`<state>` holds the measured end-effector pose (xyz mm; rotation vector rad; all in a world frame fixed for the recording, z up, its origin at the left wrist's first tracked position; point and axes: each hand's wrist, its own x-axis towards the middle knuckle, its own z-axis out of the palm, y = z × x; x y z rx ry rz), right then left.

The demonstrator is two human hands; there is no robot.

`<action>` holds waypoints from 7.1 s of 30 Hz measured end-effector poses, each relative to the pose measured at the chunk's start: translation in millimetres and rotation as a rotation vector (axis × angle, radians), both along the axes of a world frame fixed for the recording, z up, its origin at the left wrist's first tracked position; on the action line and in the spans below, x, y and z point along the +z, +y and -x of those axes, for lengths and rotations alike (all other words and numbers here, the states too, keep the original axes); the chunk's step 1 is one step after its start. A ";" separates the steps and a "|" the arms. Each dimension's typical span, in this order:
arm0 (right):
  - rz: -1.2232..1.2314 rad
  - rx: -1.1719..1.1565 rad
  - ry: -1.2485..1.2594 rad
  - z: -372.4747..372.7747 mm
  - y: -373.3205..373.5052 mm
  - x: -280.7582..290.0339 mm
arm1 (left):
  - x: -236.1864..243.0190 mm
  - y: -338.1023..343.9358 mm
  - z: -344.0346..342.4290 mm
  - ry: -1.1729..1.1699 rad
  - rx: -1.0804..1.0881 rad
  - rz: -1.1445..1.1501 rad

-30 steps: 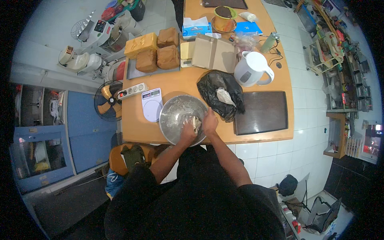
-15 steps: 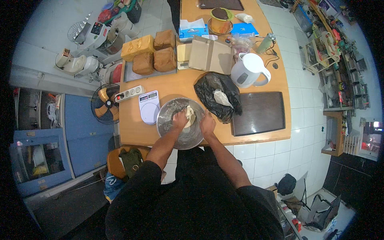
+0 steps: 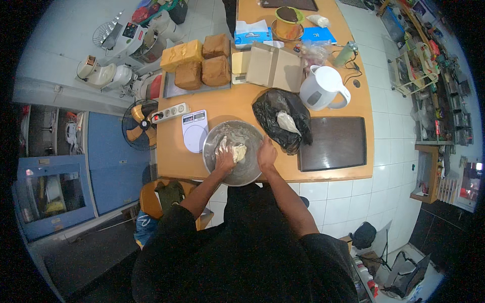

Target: The person kneads dough inside a metal bowl by hand.

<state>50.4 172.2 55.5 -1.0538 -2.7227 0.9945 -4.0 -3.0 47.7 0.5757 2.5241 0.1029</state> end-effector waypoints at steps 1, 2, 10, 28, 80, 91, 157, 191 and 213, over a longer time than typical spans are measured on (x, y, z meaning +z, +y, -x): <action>-0.039 0.018 0.068 0.7 -0.6 3.1 | 2.6 -3.8 -6.8 0.070 -0.019 -0.094; -0.036 0.024 0.064 1.3 -0.6 6.0 | 3.6 -7.0 -11.7 0.141 -0.040 -0.188; 0.048 0.062 0.010 3.8 5.6 2.0 | 27.9 -0.4 -27.5 -0.165 -0.289 -0.184; 0.007 0.053 -0.003 6.5 19.8 6.2 | 22.0 22.2 -49.3 0.109 0.012 -0.668; -0.040 0.112 0.039 1.8 20.1 -5.1 | 18.6 52.6 -1.6 -0.044 -0.135 -0.299; 0.001 0.108 0.034 1.2 20.7 -0.3 | 17.1 18.6 -45.6 -0.119 0.211 -0.593; -0.005 0.111 0.013 8.7 16.8 9.8 | -31.4 34.9 -56.9 0.279 0.110 -0.074; -0.080 0.119 0.009 7.5 19.0 -2.3 | 64.1 -2.2 -52.7 0.063 -0.010 -0.249; -0.087 0.112 0.017 9.1 15.3 4.1 | -46.5 54.2 -2.0 0.243 0.011 -0.416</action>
